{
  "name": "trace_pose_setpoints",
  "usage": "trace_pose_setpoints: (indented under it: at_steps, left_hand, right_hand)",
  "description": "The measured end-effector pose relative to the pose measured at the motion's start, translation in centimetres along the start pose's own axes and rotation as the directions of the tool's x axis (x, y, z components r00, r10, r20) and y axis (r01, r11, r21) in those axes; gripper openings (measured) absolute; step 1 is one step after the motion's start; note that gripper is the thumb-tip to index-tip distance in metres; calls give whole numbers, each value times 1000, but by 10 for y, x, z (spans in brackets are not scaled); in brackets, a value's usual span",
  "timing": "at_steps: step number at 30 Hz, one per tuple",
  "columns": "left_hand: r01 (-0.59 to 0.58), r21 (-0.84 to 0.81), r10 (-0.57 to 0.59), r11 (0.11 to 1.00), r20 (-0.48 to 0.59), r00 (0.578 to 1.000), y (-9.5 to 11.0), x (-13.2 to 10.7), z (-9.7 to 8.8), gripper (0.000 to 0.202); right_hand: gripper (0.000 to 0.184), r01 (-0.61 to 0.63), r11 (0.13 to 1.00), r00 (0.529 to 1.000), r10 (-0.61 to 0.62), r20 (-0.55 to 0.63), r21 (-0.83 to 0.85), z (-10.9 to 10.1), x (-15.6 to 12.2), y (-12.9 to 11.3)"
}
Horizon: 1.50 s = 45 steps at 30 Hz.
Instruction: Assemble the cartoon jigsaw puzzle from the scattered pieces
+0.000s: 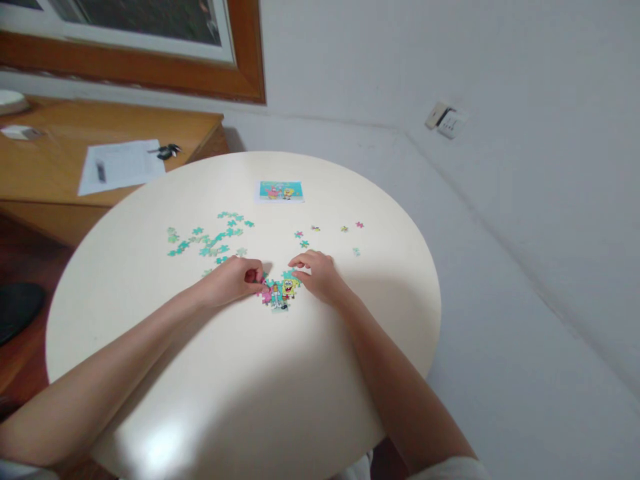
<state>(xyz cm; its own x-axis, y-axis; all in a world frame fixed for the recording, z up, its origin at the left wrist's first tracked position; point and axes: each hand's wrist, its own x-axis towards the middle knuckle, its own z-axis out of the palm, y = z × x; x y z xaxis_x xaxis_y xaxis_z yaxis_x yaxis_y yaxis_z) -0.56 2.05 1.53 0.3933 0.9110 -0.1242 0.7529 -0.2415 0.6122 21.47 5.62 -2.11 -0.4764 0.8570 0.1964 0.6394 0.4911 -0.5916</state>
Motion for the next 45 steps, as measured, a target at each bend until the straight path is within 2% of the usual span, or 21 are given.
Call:
trace_pose_setpoints:
  at_steps: [7, 10, 13, 16, 21, 26, 30, 34, 35, 37, 40, 42, 45]
  left_hand:
    - [-13, 10, 14, 1000, -59, 998, 0, -2, -10, 18]
    - [-39, 49, 43, 998, -84, 996, -3, -2, -12, 20]
    - [-49, 93, 55, 994, -60, 997, -3, -3, -13, 23]
    - [-43, 124, 46, 991, -26, 999, 0, -5, -12, 22]
    - [-32, 135, 41, 990, -62, 997, 1, -6, -13, 25]
    - [-156, 226, 155, 962, 23, 988, 2, -7, -15, 29]
    - [-175, 242, 183, 954, -8, 983, 3, -7, -16, 31]
    - [-219, 260, 222, 941, 18, 975, 3, -7, -14, 27]
    - [-203, 256, 213, 945, -13, 977, 3, -6, -14, 25]
    - [-129, 228, 166, 965, -150, 975, 4, -7, -15, 23]
    - [-20, 153, 77, 988, -377, 923, 3, -8, -19, 24]
    - [16, 100, 32, 995, -461, 887, 2, -9, -22, 25]
    - [48, 44, -19, 998, -511, 859, -1, -9, -26, 25]
  right_hand:
    - [33, 107, 994, 992, -107, -72, -4, -2, -4, -12]
    - [31, 148, 988, 989, -149, -25, -29, -1, -6, -14]
    - [28, 152, 987, 988, -151, 21, -61, 0, -8, -14]
    - [27, 162, 985, 987, -162, 1, -56, 1, -8, -14]
    - [25, 174, 982, 984, -175, -13, -77, 0, -7, -13]
    - [28, 168, 983, 986, -168, 1, -77, -1, -7, -11]
    - [28, 158, 983, 987, -156, 23, -90, -2, -7, -11]
    - [28, 164, 982, 986, -165, 5, -92, -3, -7, -13]
    - [28, 164, 982, 986, -165, -9, -91, -4, -7, -14]
    - [28, 148, 985, 987, -153, -54, -90, -5, -6, -16]
    - [29, 101, 990, 979, -116, -170, -97, -10, -5, -16]
    - [30, 72, 992, 963, -97, -251, -106, -12, -4, -14]
    - [28, 48, 992, 942, -83, -326, -115, -16, -3, -9]
